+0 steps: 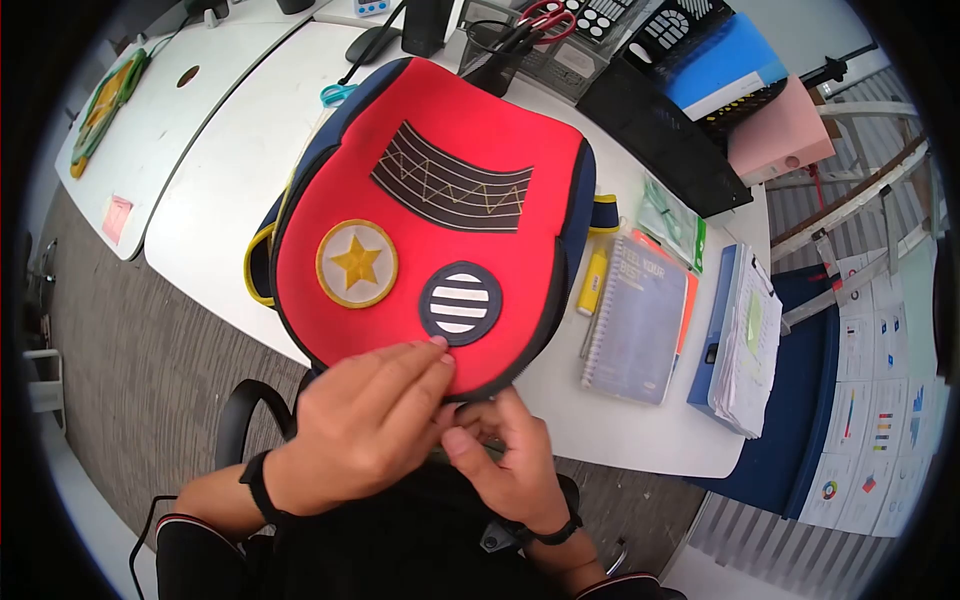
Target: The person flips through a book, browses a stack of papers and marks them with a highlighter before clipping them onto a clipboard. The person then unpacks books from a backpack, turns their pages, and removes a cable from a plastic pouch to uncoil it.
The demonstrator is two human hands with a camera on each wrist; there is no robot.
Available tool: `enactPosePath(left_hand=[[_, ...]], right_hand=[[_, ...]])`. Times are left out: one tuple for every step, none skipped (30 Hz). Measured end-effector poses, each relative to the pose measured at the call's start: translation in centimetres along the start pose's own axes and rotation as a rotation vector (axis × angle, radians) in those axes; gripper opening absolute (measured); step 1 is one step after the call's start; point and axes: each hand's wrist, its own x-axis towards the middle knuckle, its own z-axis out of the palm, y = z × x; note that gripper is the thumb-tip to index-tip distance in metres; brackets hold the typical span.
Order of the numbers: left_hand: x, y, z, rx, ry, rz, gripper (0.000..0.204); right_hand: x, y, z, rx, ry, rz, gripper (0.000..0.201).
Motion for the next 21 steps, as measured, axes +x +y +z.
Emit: enactPosePath(left_hand=[[-0.4,0.3,0.4,0.008,-0.001,-0.005,0.038],[-0.8,0.5,0.9,0.014,0.018,-0.005,0.042],[-1.1,0.6,1.0,0.019,0.035,-0.004,0.046],[-1.1,0.4,1.0,0.033,0.015,0.006,0.045],[-1.3,0.3,1.0,0.040,0.012,0.004,0.045],[-1.3,0.3,1.2,0.035,0.033,-0.007,0.045],[-1.4,0.3,1.2,0.031,0.056,-0.018,0.045],[-1.3,0.3,1.0,0.039,0.054,-0.019,0.045],[-1.4,0.3,0.8,0.047,0.049,-0.022,0.046],[-1.5,0.4,0.5,0.055,0.044,-0.028,0.047],[-1.5,0.3,0.1,0.063,0.039,-0.034,0.047],[-1.4,0.0,-0.3,0.094,0.029,-0.051,0.047],[-1.4,-0.2,-0.8,0.125,0.019,-0.066,0.048],[-1.6,-0.3,-1.2,0.139,0.006,-0.079,0.051],[-1.6,-0.5,-1.8,0.145,0.002,-0.081,0.051],[-1.5,-0.8,-2.3,0.195,0.002,-0.097,0.052],[-1.5,-1.1,-2.9,0.245,0.004,-0.114,0.053],[-1.6,-1.5,-3.4,0.254,0.005,-0.150,0.058],[-1.6,-1.8,-3.9,0.272,0.022,-0.202,0.058],[-1.6,-2.4,-4.1,0.263,0.073,-0.240,0.057],[-1.7,-2.8,-4.2,0.254,0.123,-0.278,0.056]], right_hand=[[0.3,0.0,0.5,-0.058,-0.039,0.021,0.037],[0.4,0.0,1.2,-0.063,-0.002,-0.011,0.029],[0.7,-0.4,1.3,-0.056,-0.008,-0.011,0.029],[1.2,-0.8,1.1,-0.115,-0.037,0.083,0.024],[1.4,-1.1,0.9,-0.175,-0.065,0.178,0.022],[1.5,-0.8,0.5,-0.155,-0.096,0.158,0.027],[1.5,-1.0,0.4,-0.150,-0.101,0.154,0.027],[1.5,-1.4,0.4,-0.145,-0.098,0.156,0.029],[1.4,-1.7,0.4,-0.140,-0.096,0.162,0.031],[1.3,-2.0,0.6,-0.134,-0.104,0.162,0.031],[1.3,-2.2,0.7,-0.102,-0.042,0.124,0.041],[1.3,-2.3,0.8,-0.069,0.020,0.087,0.053],[1.3,-2.4,0.6,-0.063,0.012,0.089,0.053],[1.4,-2.5,0.3,-0.057,0.033,0.040,0.054],[1.4,-2.5,0.1,-0.052,0.057,-0.009,0.055],[1.3,-2.6,0.1,-0.008,0.099,-0.047,0.050],[1.3,-2.6,-0.1,-0.005,0.093,-0.047,0.050],[1.2,-2.6,-0.4,0.083,0.130,-0.048,0.048],[1.1,-2.6,-0.7,0.171,0.167,-0.048,0.045],[1.0,-2.8,-0.8,0.221,0.211,-0.048,0.043],[1.2,-3.1,-0.7,0.225,0.205,-0.046,0.043]])
